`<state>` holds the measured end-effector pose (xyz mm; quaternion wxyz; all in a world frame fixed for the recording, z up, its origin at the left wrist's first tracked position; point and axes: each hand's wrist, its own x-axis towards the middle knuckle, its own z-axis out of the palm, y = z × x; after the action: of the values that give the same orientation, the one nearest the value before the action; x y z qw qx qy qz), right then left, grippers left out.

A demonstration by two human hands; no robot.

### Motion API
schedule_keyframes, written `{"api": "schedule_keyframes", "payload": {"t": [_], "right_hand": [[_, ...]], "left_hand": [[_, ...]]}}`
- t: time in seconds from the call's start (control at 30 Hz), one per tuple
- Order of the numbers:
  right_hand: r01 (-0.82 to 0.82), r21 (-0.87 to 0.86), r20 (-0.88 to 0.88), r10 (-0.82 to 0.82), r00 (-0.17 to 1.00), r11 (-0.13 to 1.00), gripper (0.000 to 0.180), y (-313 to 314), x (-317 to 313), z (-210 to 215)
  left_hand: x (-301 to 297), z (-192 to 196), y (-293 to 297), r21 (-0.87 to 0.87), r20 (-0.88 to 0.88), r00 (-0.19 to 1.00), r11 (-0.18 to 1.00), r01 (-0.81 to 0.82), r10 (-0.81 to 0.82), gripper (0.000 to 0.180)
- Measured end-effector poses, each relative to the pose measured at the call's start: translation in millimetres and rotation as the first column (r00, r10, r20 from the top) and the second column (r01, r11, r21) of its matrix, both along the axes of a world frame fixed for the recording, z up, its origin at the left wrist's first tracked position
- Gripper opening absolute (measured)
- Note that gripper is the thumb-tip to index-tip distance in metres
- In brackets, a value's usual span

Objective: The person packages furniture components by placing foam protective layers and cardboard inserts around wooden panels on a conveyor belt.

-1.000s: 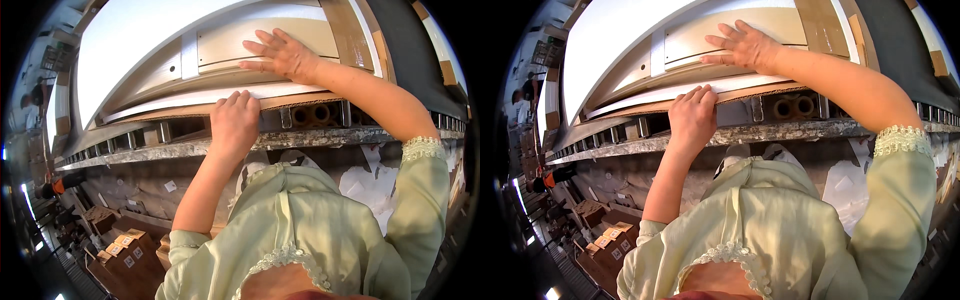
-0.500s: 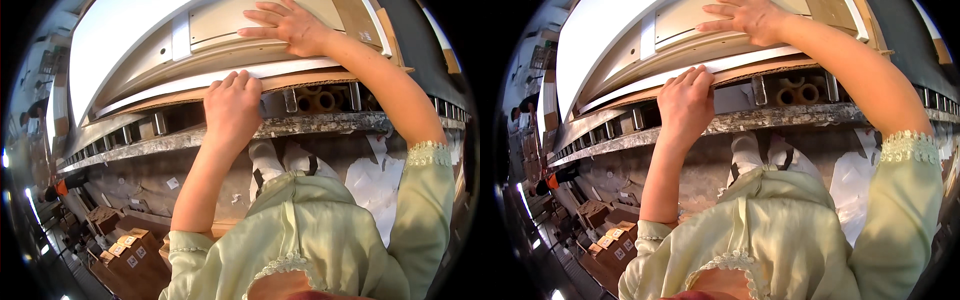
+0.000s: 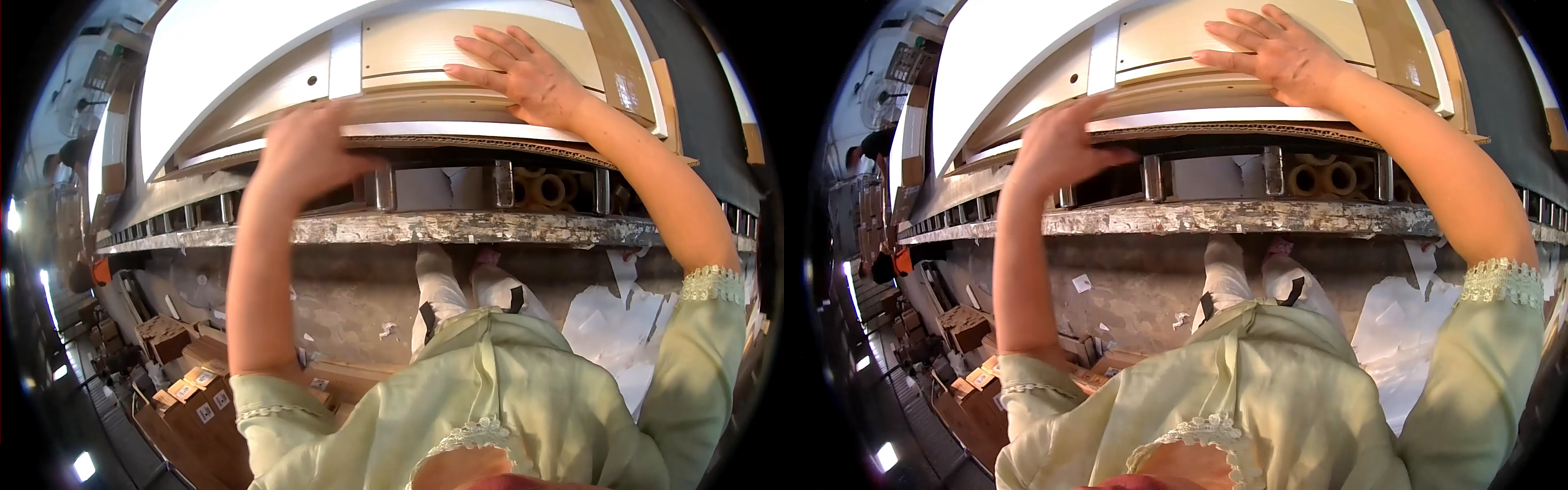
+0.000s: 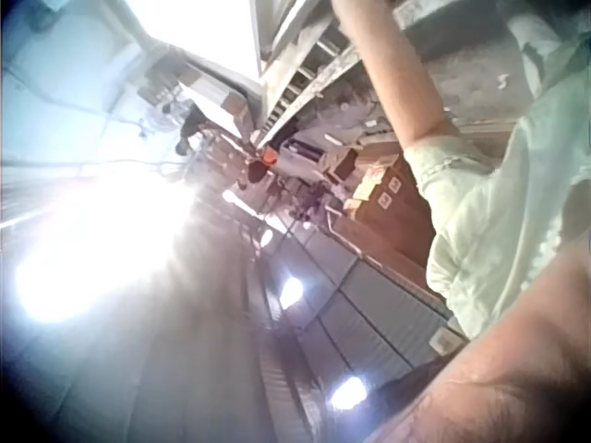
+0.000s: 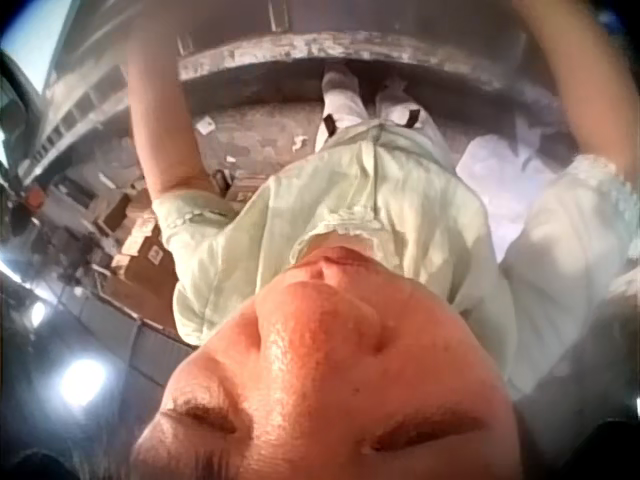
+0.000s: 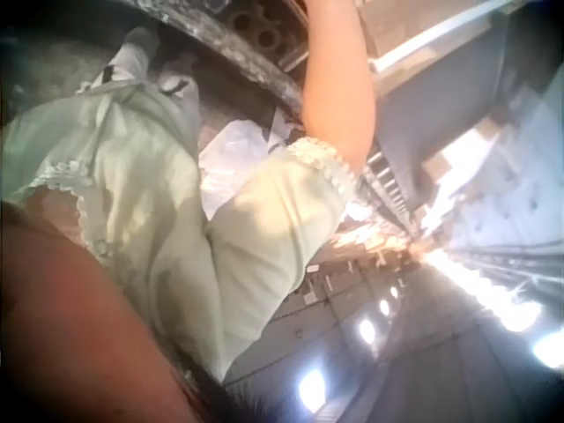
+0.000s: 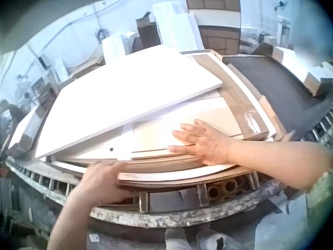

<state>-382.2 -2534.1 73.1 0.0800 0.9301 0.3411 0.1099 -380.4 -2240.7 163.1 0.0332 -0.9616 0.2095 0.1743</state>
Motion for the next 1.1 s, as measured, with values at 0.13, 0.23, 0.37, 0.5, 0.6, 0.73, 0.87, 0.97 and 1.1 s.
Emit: {"api": "schedule_keyframes", "payload": {"t": [0.13, 0.23, 0.37, 0.5, 0.6, 0.73, 0.87, 0.97, 1.1], "right_hand": [[-0.012, 0.024, -0.020, 0.013, 1.000, 1.000, 0.102, 1.1, -1.7, 3.2], [0.000, 0.069, -0.023, 0.002, 1.000, 0.998, 0.097, 0.2, 0.0, 0.0], [0.029, 0.004, -0.014, -0.029, 0.999, 1.000, 0.100, 1.2, -0.4, 2.5], [0.009, 0.020, -0.032, -0.008, 0.999, 1.000, 0.100, 1.2, 1.1, 3.9], [0.013, 0.005, -0.033, -0.013, 0.999, 1.000, 0.100, 4.8, 2.6, 6.1], [0.004, -0.003, -0.016, -0.004, 1.000, 1.000, 0.100, 4.3, 0.3, 7.3], [-0.005, -0.027, -0.006, 0.005, 1.000, 1.000, 0.100, -9.0, 2.2, 4.9], [-0.085, 0.070, -0.115, 0.093, 0.989, 0.994, 0.101, -7.6, 5.8, 19.1], [0.142, 0.174, -0.103, -0.125, 0.987, 0.975, 0.093, -63.3, -10.8, 49.9]], "left_hand": [[-16.4, -32.3, 51.1, -0.093, 0.248, 0.959, 0.982, 0.163, -0.136, 0.048], [-37.1, -45.0, 56.2, -0.223, 0.440, 0.889, 0.943, 0.247, -0.128, 0.040], [-36.5, -44.0, 54.7, -0.181, 0.317, 0.946, 0.975, 0.128, -0.065, 0.052], [-39.0, -47.6, 54.4, -0.237, 0.370, 0.928, 0.961, 0.141, -0.045, 0.040], [-36.8, -48.2, 58.5, -0.205, 0.327, 0.944, 0.972, 0.115, -0.042, 0.035], [-37.4, -46.1, 57.7, -0.208, 0.331, 0.942, 0.969, 0.132, -0.058, 0.035], [-32.9, -43.4, 52.7, -0.191, 0.344, 0.935, 0.969, 0.155, -0.081, 0.029], [-28.8, -45.0, 56.1, -0.199, 0.318, 0.944, 0.966, 0.163, -0.094, 0.026], [-29.8, -43.1, 52.8, -0.254, 0.366, 0.927, 0.950, 0.182, -0.079, 0.027]]}}
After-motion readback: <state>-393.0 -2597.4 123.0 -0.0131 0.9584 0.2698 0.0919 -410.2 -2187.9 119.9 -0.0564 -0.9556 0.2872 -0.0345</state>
